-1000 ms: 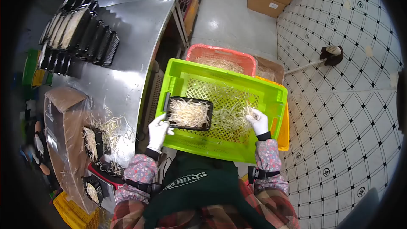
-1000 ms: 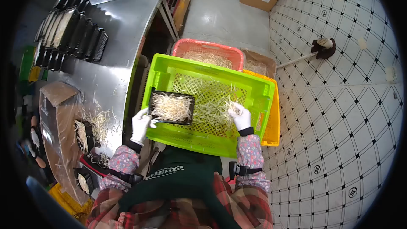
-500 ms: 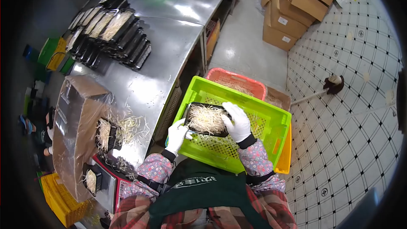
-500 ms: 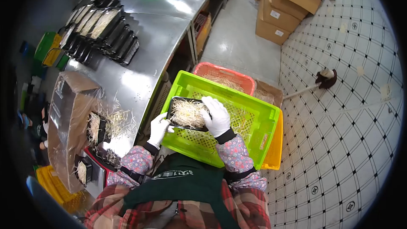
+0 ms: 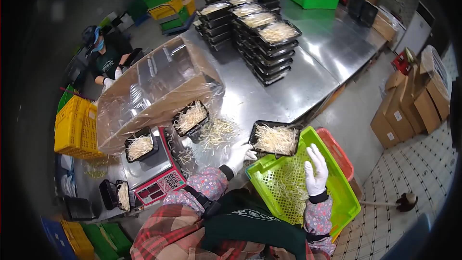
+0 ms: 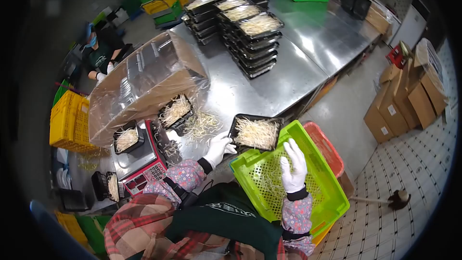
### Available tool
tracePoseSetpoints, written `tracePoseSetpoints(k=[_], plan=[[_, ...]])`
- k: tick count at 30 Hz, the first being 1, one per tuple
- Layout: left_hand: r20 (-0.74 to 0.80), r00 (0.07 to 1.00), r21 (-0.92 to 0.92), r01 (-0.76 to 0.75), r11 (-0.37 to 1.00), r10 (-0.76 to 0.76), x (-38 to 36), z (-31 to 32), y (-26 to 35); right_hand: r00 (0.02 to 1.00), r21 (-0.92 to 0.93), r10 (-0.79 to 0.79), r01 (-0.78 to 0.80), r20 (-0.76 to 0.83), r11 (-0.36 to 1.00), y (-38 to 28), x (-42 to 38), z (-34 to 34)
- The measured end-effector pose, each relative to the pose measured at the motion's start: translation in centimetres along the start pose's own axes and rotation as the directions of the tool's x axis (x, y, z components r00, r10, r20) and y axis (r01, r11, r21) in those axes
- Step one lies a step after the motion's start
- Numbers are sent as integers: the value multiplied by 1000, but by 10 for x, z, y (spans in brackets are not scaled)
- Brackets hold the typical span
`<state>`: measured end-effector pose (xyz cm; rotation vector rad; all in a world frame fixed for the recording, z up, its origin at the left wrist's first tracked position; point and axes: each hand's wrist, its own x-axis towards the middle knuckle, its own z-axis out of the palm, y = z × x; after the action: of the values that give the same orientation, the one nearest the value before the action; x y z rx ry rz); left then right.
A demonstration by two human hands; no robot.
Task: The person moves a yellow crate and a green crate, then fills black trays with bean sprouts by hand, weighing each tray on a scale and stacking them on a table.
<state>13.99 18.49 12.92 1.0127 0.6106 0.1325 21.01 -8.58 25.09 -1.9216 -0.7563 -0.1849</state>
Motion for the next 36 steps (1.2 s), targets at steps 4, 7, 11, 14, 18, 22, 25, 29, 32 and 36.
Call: tracePoseSetpoints(k=[4, 7, 11, 14, 18, 22, 25, 29, 32, 36], plan=[[-258, 962, -190, -136, 972, 84, 46, -46, 36, 989, 39, 148, -147, -22, 988, 17, -9, 9], [-401, 906, -218, -236, 947, 133, 93, -78, 57, 971, 113, 234, -238, 47, 965, 30, -20, 19], [-375, 924, -313, -204, 928, 76, 127, -103, 67, 946, 122, 299, -313, 122, 942, 36, -19, 34], [-221, 974, -217, -99, 971, 50, 98, -103, 62, 900, 156, 400, -426, 174, 891, 58, -23, 46], [-448, 893, -256, -170, 952, 39, 41, -130, 41, 863, 228, 470, -503, 185, 834, 90, -26, 74], [-723, 690, -342, -320, 884, -30, 22, -182, 58, 929, 81, 329, -346, 170, 935, 92, -4, 119], [-706, 707, -372, -314, 874, -46, 24, -204, 65, 968, -109, 167, -148, 186, 983, 88, 20, 172], [-623, 772, -337, -411, 847, 126, 2, -198, 57, 978, -40, 59, -52, 198, 998, 98, 32, 238], [-625, 779, -375, -356, 856, 51, -26, -186, 58, 954, 169, 140, -189, 265, 967, 54, 54, 260], [-534, 845, -427, -311, 849, 42, -31, -177, 54, 934, 388, 62, -205, 351, 898, 36, 66, 285]])
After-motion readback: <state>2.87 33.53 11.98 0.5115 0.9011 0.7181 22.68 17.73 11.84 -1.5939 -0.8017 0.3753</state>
